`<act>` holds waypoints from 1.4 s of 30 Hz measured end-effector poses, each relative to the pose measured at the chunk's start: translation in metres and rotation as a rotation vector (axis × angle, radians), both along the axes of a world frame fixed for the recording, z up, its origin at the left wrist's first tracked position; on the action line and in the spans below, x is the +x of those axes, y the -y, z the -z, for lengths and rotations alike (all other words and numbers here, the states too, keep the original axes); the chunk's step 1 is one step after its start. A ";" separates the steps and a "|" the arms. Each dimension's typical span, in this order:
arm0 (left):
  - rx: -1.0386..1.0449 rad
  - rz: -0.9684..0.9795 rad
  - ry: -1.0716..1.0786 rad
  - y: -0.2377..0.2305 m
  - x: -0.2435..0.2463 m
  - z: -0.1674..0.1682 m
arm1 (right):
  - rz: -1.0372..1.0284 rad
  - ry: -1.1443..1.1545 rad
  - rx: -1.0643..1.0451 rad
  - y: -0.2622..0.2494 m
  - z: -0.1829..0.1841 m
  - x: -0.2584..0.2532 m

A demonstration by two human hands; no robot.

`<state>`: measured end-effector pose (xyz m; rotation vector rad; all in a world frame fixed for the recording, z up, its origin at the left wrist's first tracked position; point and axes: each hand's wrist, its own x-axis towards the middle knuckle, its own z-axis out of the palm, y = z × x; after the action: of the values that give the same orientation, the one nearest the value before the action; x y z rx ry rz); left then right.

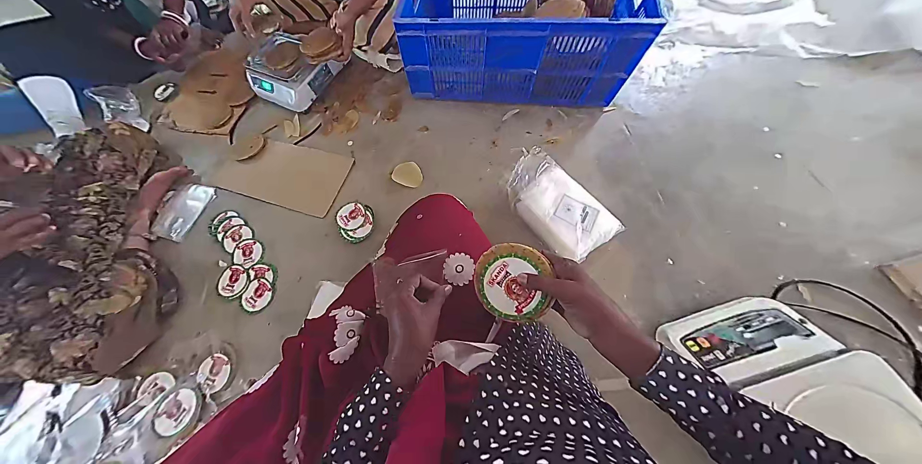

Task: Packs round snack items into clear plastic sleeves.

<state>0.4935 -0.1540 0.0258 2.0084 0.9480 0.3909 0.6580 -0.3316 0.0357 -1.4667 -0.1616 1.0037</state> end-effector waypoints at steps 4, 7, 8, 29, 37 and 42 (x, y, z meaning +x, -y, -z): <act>-0.651 -0.195 0.180 -0.001 0.004 0.001 | 0.029 -0.160 0.092 -0.003 -0.003 -0.008; -0.852 -0.243 0.232 0.002 0.003 0.001 | 0.046 -0.225 0.115 -0.005 -0.002 -0.014; -0.883 -0.251 0.236 0.003 0.003 0.001 | 0.051 -0.234 0.125 -0.006 -0.002 -0.016; 0.410 0.054 0.143 0.018 -0.008 0.015 | -0.125 0.338 -0.025 -0.042 0.010 -0.036; 0.453 0.047 0.097 0.016 -0.011 0.007 | -0.348 0.314 -0.025 -0.055 0.008 -0.036; 0.436 0.068 0.064 0.018 -0.012 0.008 | -0.280 0.151 0.077 -0.068 0.006 -0.044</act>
<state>0.4813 -0.1720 0.0176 2.3955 0.7999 0.6656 0.6136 -0.2634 0.0300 -1.4753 -0.5209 1.0971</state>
